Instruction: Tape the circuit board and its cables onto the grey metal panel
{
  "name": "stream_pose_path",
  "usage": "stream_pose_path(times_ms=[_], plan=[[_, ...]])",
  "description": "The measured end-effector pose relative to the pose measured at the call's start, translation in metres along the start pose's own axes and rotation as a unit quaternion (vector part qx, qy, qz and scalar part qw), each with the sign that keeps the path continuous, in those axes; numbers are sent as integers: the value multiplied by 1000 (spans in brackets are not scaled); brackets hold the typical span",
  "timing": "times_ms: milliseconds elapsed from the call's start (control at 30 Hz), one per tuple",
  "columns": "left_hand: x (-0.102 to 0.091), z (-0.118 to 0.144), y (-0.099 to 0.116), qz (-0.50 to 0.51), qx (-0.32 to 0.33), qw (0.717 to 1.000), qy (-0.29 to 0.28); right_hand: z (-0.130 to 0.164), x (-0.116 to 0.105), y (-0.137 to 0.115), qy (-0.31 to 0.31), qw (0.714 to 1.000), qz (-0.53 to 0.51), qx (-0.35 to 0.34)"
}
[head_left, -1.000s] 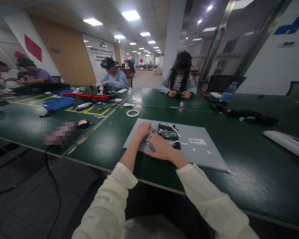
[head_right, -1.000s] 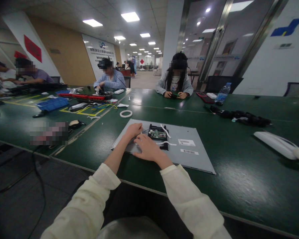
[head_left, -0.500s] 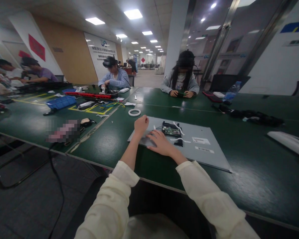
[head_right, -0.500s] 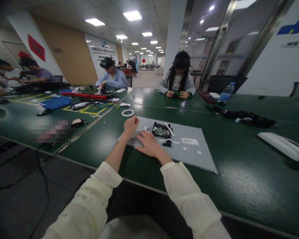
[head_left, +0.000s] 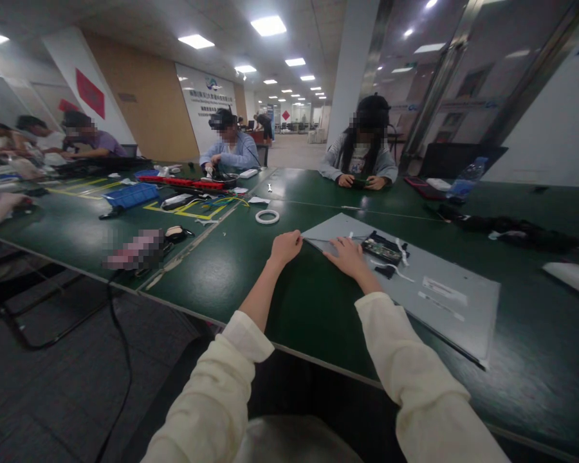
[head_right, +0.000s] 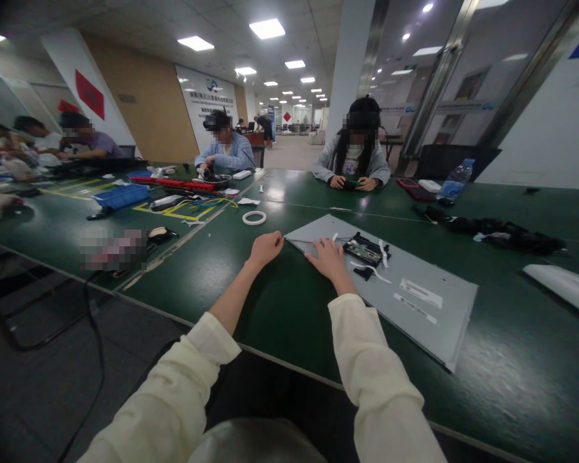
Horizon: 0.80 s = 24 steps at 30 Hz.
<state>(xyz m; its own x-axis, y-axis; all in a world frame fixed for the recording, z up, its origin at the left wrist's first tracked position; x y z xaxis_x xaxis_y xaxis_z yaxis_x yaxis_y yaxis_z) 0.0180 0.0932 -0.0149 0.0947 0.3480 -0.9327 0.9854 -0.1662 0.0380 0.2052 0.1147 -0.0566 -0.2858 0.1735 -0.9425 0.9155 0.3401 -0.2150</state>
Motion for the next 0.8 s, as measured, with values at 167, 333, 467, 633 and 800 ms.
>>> stream_pose_path(times_ms=[167,333,467,633,800], plan=[[5,0,2,8,20,1000,-12,-4,-4,49,18,996,22,82],[7,0,8,18,36,999,-23,1,-15,97,41,984,43,168],[8,1,12,22,47,998,-35,10,-25,134,57,969,54,233],[11,2,15,26,55,997,-48,24,-37,173,66,951,72,295],[15,0,18,32,68,995,-58,34,-45,204,69,938,104,323]])
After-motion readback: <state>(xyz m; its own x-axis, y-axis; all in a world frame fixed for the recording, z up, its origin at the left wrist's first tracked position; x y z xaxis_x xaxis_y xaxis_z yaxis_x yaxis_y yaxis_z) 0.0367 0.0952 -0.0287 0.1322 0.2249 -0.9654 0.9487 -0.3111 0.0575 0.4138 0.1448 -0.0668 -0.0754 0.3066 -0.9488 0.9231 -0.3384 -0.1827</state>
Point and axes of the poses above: each hand's wrist, its own z-axis away from the middle knuckle, its own x-axis out of the palm, y = z × x, the point moved 5 cm from there along -z, towards the middle knuckle, and after that the axes turned 6 degrees about -z, right-handed, at the moved point
